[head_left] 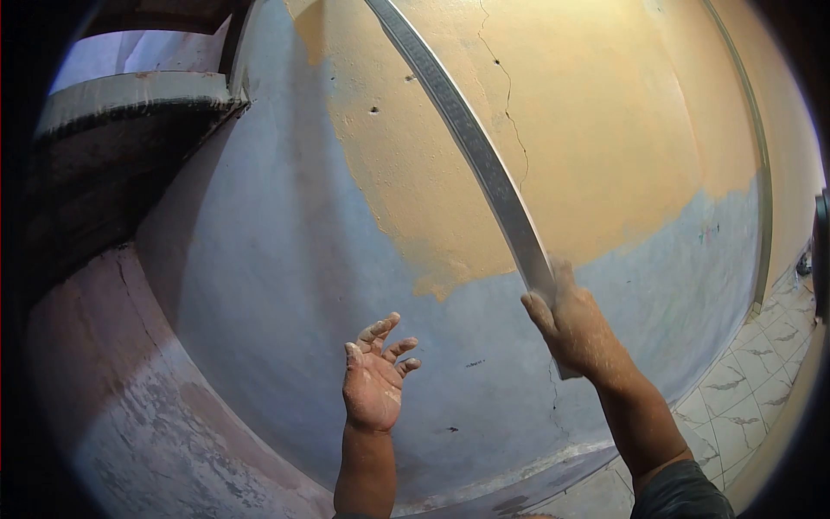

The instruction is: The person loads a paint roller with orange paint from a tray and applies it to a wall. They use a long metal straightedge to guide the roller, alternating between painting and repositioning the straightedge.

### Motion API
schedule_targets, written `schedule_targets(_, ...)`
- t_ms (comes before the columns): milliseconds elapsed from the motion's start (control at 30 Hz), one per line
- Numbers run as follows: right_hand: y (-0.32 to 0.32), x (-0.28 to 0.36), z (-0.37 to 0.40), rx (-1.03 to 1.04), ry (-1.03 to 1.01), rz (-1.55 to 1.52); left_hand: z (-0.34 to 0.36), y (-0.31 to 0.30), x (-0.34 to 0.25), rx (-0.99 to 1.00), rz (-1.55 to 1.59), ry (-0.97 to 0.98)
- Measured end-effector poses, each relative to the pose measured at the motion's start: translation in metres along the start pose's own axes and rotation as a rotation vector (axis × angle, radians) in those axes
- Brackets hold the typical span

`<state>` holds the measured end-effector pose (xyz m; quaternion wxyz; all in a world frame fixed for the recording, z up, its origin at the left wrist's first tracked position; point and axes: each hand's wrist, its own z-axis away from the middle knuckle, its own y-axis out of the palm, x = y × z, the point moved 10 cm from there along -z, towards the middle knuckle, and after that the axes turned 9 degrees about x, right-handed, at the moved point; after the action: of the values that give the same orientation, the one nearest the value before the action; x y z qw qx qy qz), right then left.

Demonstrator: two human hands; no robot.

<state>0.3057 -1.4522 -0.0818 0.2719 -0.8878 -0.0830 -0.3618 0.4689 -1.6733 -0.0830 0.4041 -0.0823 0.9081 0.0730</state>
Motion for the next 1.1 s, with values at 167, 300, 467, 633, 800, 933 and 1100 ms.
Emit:
schedule_targets(167,0.019,-0.022,0.030,0.033,0.008,-0.032,-0.003,0.006,0.004,0.010,0.011,-0.013)
schedule_targets(300,0.037,-0.038,0.057,0.020,-0.046,-0.020,-0.008,0.015,0.009,0.041,0.023,-0.017)
schedule_targets(467,0.071,-0.059,0.097,0.093,0.022,-0.050,-0.023,0.030,0.016,0.089,0.031,-0.013)
schedule_targets(633,0.106,-0.092,0.146,0.176,0.122,-0.052,-0.039,0.044,0.024,0.090,-0.021,-0.032)
schedule_targets(800,0.116,-0.108,0.171,0.202,0.183,-0.038,-0.037,0.049,0.030,0.149,0.018,-0.043)
schedule_targets(933,0.095,-0.079,0.145,0.174,0.173,-0.072,-0.033,0.042,0.028,0.133,0.032,-0.046)
schedule_targets(1100,0.063,-0.027,0.092,0.161,0.123,-0.134,-0.019,0.033,0.010,0.088,0.049,-0.009)
